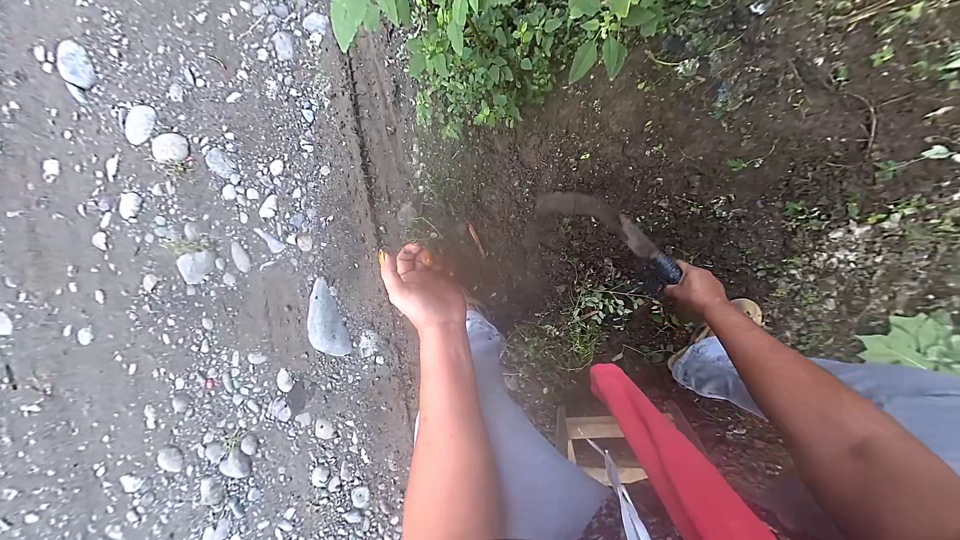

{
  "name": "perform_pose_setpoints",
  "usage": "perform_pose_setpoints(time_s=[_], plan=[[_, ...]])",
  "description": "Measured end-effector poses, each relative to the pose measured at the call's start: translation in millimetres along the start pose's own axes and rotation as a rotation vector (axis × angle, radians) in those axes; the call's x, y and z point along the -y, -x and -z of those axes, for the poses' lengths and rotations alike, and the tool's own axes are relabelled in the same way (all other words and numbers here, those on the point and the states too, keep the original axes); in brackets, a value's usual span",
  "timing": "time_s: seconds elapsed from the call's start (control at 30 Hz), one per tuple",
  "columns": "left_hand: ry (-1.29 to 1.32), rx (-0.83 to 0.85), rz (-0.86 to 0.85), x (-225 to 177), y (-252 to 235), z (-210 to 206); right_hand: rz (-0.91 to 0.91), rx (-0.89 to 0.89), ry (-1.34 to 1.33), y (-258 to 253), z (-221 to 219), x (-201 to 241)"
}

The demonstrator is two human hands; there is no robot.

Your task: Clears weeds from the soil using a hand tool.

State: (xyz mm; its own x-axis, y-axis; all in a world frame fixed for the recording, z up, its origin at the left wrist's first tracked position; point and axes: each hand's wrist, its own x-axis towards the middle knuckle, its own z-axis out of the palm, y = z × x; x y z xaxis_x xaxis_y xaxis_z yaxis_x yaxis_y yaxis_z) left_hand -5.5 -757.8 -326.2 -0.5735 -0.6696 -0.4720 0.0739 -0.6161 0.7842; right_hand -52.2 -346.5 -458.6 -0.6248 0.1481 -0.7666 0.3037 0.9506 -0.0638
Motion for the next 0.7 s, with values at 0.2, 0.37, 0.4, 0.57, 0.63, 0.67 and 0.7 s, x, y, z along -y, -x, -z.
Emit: perform_pose_setpoints(time_s=[0.2,0.37,0.4,0.57,0.63,0.67,0.7], plan=[[-0.01,-0.003,0.007,1.0,-0.6,-0.3,-0.097,0.031,-0.284,-7.0,-29.0,-24.1],[-0.029,0.014,0.013,4.1,-1.8,-1.8,-0.029,0.124,0.16,8.2,6.0,-83.0],[-0.029,0.018,0.013,3.9,-1.5,-2.3,-0.026,0.115,0.166,9.9,15.1,-89.1],[-0.025,0.041,0.003,4.0,-1.5,-1.0,-0.087,0.021,-0.291,21.2,10.8,-70.3],[-0.015,0.027,0.006,5.1,-2.2,-3.6,-0.106,0.014,-0.534,21.7,-16.7,-57.9],[-0.024,0.021,0.011,5.7,-1.5,-4.6,-0.112,0.031,-0.552,23.4,-28.5,-56.4],[-0.032,0.018,0.014,6.8,-1.0,-5.1,-0.114,0.072,-0.459,25.7,-33.7,-60.3]])
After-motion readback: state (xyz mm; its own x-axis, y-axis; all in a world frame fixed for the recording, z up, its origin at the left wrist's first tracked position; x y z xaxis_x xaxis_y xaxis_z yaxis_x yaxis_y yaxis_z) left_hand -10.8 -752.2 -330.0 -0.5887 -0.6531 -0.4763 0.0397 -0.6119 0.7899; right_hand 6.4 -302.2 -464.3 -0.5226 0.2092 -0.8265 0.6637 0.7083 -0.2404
